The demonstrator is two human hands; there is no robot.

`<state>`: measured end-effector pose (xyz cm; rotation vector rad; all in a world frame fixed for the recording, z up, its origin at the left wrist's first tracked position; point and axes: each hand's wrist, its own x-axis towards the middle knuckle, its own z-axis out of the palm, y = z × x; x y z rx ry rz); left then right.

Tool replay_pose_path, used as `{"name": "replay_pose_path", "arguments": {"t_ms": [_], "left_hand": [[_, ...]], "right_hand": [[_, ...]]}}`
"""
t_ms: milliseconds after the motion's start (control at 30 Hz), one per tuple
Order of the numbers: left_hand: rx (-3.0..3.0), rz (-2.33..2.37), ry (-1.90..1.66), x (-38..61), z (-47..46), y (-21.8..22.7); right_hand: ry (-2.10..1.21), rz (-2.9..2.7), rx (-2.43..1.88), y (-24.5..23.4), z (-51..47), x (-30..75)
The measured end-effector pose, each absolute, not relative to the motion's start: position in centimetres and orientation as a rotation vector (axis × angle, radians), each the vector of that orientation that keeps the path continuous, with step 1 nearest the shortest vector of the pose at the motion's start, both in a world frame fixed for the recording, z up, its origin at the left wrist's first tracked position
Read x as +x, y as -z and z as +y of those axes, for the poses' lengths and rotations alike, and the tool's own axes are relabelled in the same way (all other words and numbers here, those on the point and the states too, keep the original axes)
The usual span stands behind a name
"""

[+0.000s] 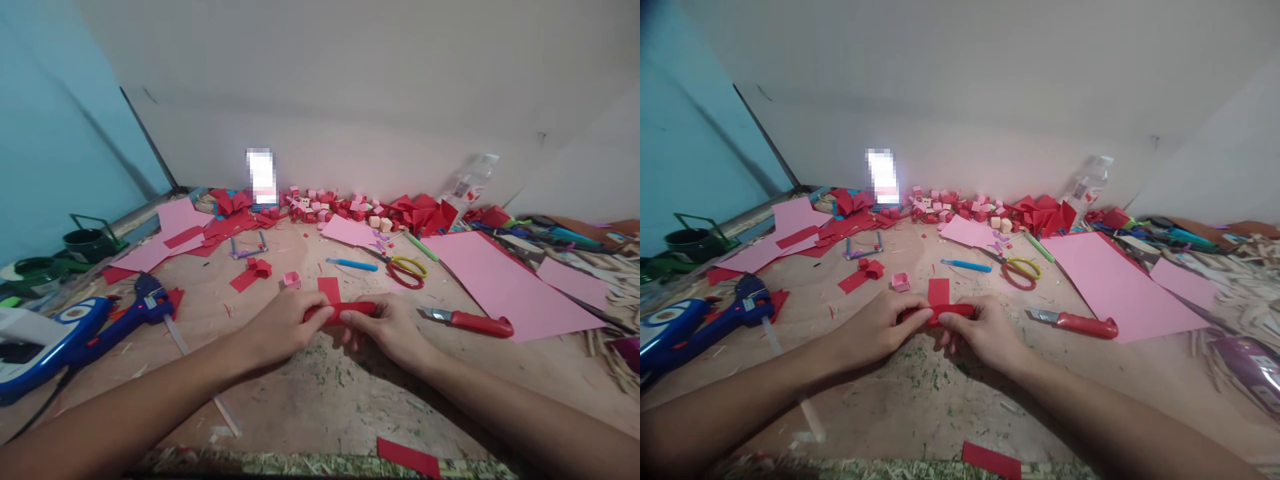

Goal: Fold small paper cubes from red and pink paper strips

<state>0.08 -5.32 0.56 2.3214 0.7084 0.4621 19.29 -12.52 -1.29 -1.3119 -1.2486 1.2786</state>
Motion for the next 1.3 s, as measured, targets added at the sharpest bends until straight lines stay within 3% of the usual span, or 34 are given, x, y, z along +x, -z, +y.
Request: {"name": "replay_pose_path", "arguments": {"t_ms": [600,1100,1300], "left_hand": [[1.644,0.874,-0.470,-0.6,-3.6,0.3],[1.625,0.841,-0.534,-0.7,-3.8,0.7],[1.883,0.818,-0.624,-0.9,-3.9,0.7]], "right_hand": [[-1.291,-1.136,-1.232,2.5,-11.8,20.2],[-1.291,-1.152,-1.198,2.4,-11.9,20.4],[-1.271,-1.109,-1.179,2.7,-11.7,20.8]]}}
